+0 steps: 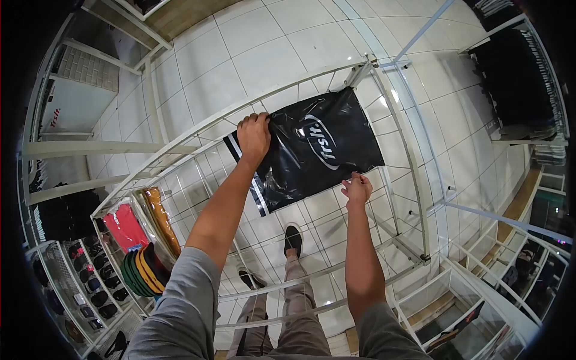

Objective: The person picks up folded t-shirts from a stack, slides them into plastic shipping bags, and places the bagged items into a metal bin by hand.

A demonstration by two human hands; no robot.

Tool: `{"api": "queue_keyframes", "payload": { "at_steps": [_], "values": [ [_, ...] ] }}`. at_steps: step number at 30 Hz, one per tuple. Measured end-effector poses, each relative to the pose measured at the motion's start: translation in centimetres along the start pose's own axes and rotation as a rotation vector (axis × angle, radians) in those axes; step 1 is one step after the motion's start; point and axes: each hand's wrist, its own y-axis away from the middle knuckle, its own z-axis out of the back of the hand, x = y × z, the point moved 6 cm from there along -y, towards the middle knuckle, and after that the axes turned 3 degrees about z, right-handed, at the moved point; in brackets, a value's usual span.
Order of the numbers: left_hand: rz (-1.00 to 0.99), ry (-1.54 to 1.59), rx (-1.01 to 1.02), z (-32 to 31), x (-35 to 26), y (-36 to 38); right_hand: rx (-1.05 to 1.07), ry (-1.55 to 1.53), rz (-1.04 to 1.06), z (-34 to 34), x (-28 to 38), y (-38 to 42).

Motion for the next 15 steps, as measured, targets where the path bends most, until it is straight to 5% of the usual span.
{"api": "queue_keyframes", "payload": {
  "at_steps": [4, 7, 9, 10, 12, 15],
  "values": [
    [0.021, -0.018, 0.049, -0.7, 0.1, 0.3, -0.029, 0.062, -0.002, 0.8, -0.2, 0.4],
    [0.000, -0.009, -0.136, 1.3, -1.0, 1.9, -0.007, 0.068, 0.031, 0.9, 0.3, 1.1],
    [-0.028, 0.004, -0.262, 4.1, -3.0, 4.6, -0.272, 0.596, 0.431, 1.9, 3.5, 3.4],
    [-0.013, 0.048, -0.159, 4.2, -3.6, 6.6, -0.269, 0.597, 0.436, 1.9, 3.3, 3.9],
    [-0.039, 0.127, 0.033, 4.0, -4.7, 11.3, -0.074, 0.716, 0.889, -0.2, 4.0, 6.1],
    [-0.100, 0.101, 0.419, 1.1, -4.3, 16.5, 0.150, 0.927, 0.949, -1.6, 2.0, 7.7]
  ]
}}
